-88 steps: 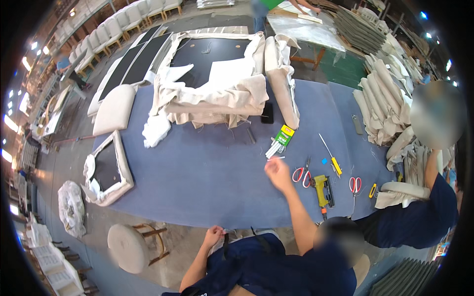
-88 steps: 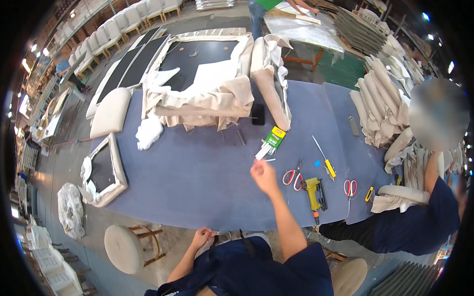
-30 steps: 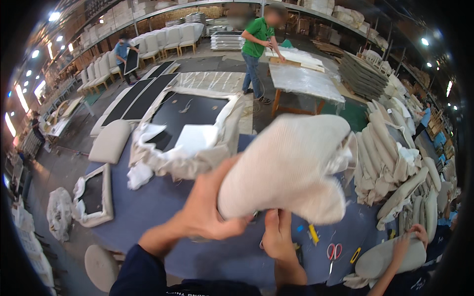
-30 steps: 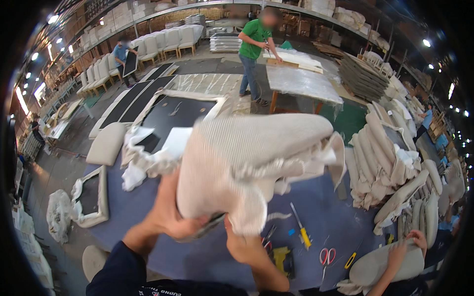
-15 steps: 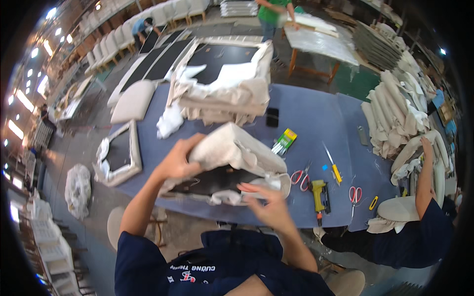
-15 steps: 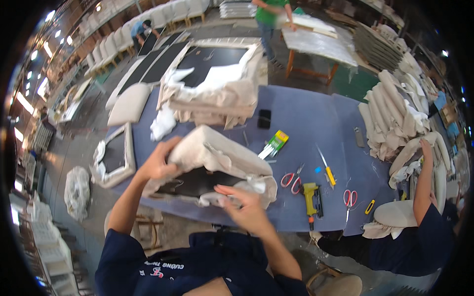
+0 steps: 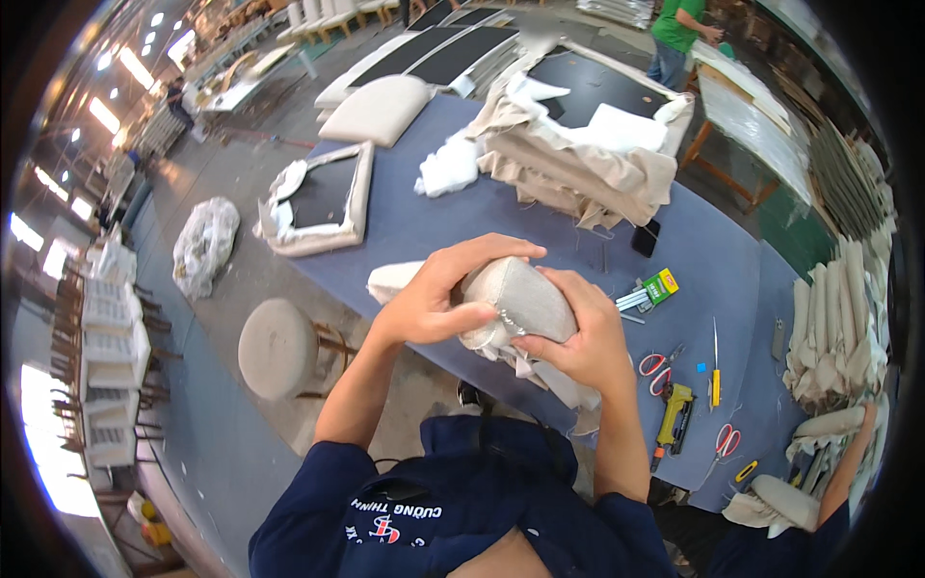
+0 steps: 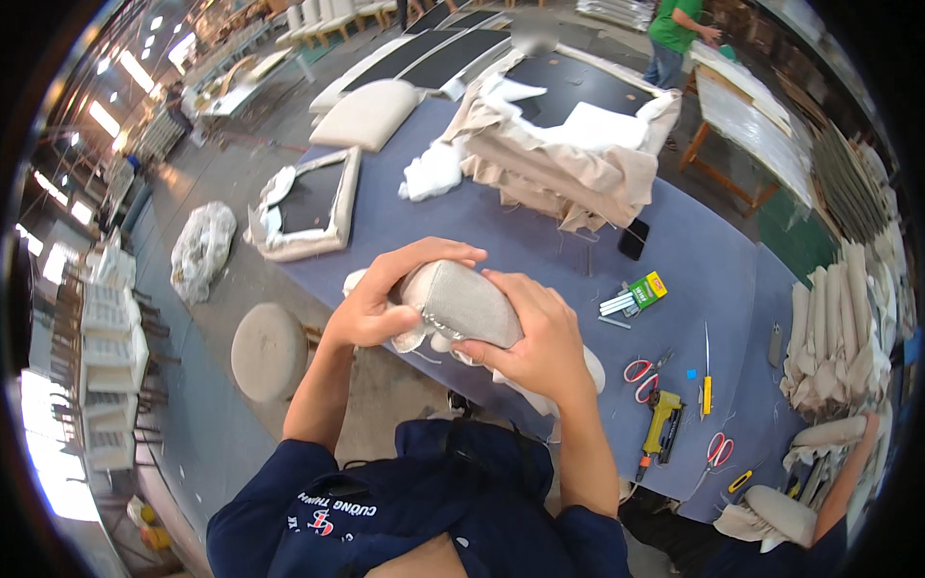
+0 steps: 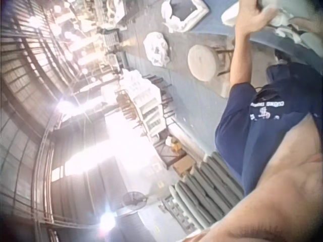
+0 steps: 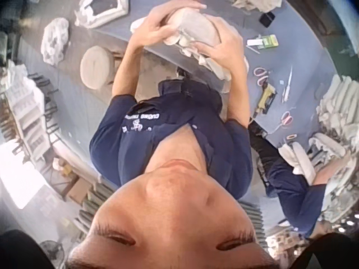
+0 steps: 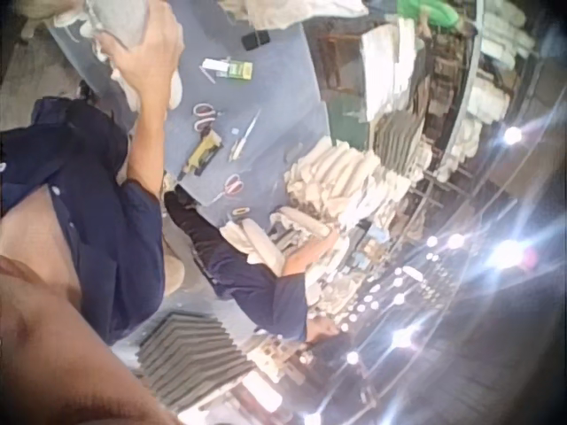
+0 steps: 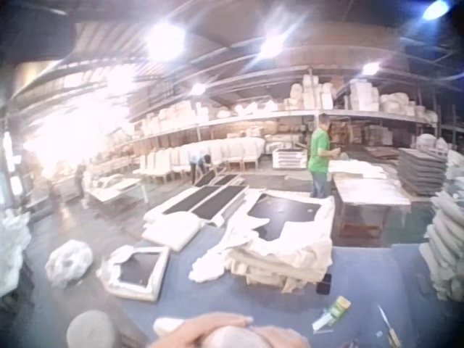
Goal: The person works at a table in a workshop, handling a white upholstered chair seat and a rectangular frame. They smooth the fabric, use a staple gun to attach fabric to the frame, and trim excess material with scissors.
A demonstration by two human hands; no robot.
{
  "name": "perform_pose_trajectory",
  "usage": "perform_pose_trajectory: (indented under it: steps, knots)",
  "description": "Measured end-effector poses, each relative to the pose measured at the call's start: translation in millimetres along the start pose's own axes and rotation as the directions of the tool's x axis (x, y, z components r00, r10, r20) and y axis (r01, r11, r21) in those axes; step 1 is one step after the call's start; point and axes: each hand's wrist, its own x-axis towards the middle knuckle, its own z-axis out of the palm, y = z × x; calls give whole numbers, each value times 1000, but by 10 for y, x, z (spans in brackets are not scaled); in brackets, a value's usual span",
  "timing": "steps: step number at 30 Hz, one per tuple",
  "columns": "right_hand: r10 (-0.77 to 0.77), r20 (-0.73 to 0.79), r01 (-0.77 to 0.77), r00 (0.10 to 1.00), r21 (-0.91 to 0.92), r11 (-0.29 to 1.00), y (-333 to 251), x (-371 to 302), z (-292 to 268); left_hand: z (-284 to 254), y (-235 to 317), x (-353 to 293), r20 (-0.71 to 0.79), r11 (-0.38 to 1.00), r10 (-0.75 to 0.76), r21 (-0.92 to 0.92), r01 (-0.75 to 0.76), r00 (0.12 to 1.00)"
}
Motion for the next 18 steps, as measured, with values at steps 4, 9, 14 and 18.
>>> perform_pose_trajectory:
  steps: [4,9,14,18]
  knots:
    - [-31,17,30,999,25,999,17,20,29,45,30,-113,-65,994,-13,105,20,998]
    - [-87,34,84,996,80,993,80,67,10,31,57,-117,-52,990,-2,141,9,999]
    - [-253,-182,258,950,6,966,326,98,-41,199,49,59,-143,918,241,354,-178,960]
    - [-308,-266,345,914,108,932,278,132,-9,249,-175,110,-215,907,259,391,-160,942]
